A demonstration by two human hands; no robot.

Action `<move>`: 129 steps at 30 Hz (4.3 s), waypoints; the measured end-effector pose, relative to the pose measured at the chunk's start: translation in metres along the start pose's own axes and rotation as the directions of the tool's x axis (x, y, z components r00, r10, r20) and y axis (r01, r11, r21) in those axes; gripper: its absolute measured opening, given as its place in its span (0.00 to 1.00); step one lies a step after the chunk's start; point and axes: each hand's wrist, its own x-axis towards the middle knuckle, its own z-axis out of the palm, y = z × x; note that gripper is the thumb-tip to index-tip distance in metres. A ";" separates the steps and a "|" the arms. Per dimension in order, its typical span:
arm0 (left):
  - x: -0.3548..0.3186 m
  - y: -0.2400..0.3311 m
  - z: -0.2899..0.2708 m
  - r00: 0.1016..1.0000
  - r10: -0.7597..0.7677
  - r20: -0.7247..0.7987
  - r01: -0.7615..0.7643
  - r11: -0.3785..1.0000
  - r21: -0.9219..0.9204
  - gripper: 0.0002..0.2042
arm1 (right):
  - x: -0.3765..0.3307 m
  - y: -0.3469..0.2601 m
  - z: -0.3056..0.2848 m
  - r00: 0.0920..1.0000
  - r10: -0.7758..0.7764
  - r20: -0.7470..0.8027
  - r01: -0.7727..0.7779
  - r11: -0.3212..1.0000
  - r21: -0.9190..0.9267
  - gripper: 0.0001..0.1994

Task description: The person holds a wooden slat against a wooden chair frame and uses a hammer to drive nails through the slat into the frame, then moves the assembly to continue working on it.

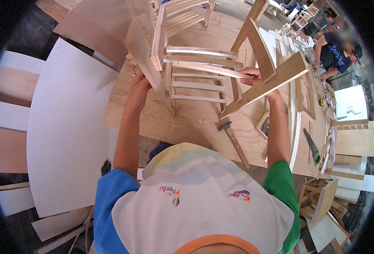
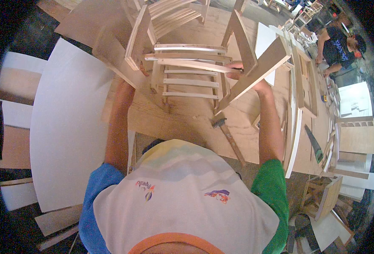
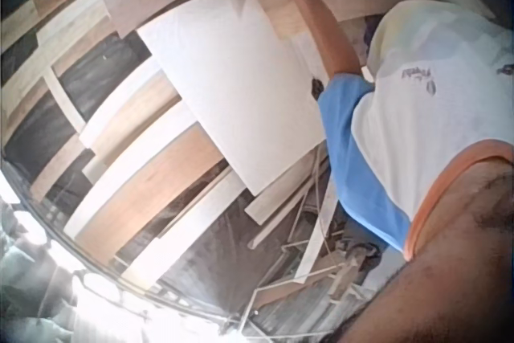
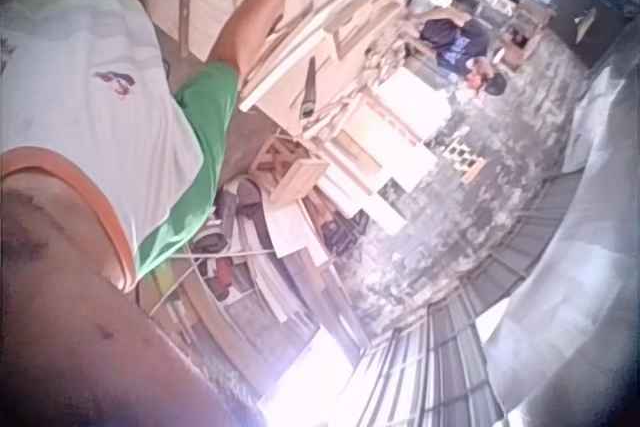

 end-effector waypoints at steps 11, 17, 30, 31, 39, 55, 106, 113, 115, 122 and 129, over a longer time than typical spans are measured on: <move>0.034 -0.022 0.009 1.000 0.024 -0.009 -0.026 0.990 -0.142 0.16 | 0.022 -0.018 0.018 0.997 0.044 0.067 -0.052 0.991 0.122 0.16; 0.048 -0.039 -0.003 0.999 0.037 -0.032 -0.040 0.995 -0.091 0.16 | 0.029 -0.032 0.023 1.000 0.017 0.017 -0.017 0.999 -0.046 0.18; 0.053 -0.048 -0.001 0.998 -0.045 -0.044 0.043 0.997 -0.057 0.14 | 0.015 0.029 0.023 0.981 0.004 -0.192 0.061 0.942 0.329 0.15; 0.057 -0.049 -0.003 0.999 -0.045 -0.028 0.043 0.997 -0.061 0.15 | 0.013 0.017 0.022 0.975 0.031 -0.219 0.038 0.951 0.307 0.14; 0.065 -0.050 0.007 0.999 0.003 0.041 0.001 0.995 -0.104 0.11 | 0.003 0.025 0.015 0.960 0.093 -0.266 -0.025 0.968 0.248 0.16; 0.063 -0.051 -0.007 1.000 -0.016 0.000 0.016 0.997 -0.080 0.12 | 0.008 0.033 0.022 0.965 0.006 -0.263 0.045 0.981 0.188 0.14; 0.047 -0.052 0.000 0.998 0.052 -0.020 -0.053 0.995 -0.089 0.14 | 0.010 0.065 0.034 0.923 -0.225 -0.311 0.257 0.964 0.067 0.11; 0.043 -0.058 -0.005 0.999 0.033 -0.017 -0.034 0.997 -0.069 0.11 | 0.013 0.072 0.034 0.882 -0.358 -0.307 0.366 0.930 -0.033 0.10; 0.044 -0.060 -0.006 0.998 0.060 -0.001 -0.060 0.996 -0.059 0.11 | 0.010 0.072 0.033 0.900 -0.306 -0.309 0.314 0.949 -0.025 0.10; 0.043 -0.060 -0.004 0.999 0.012 -0.043 -0.018 0.989 -0.149 0.10 | 0.008 0.057 0.035 0.892 -0.290 -0.346 0.286 0.956 -0.065 0.08; 0.039 -0.050 0.008 0.991 -0.076 -0.115 0.055 0.984 -0.171 0.11 | 0.009 0.069 0.034 0.896 -0.323 -0.306 0.311 0.946 -0.087 0.09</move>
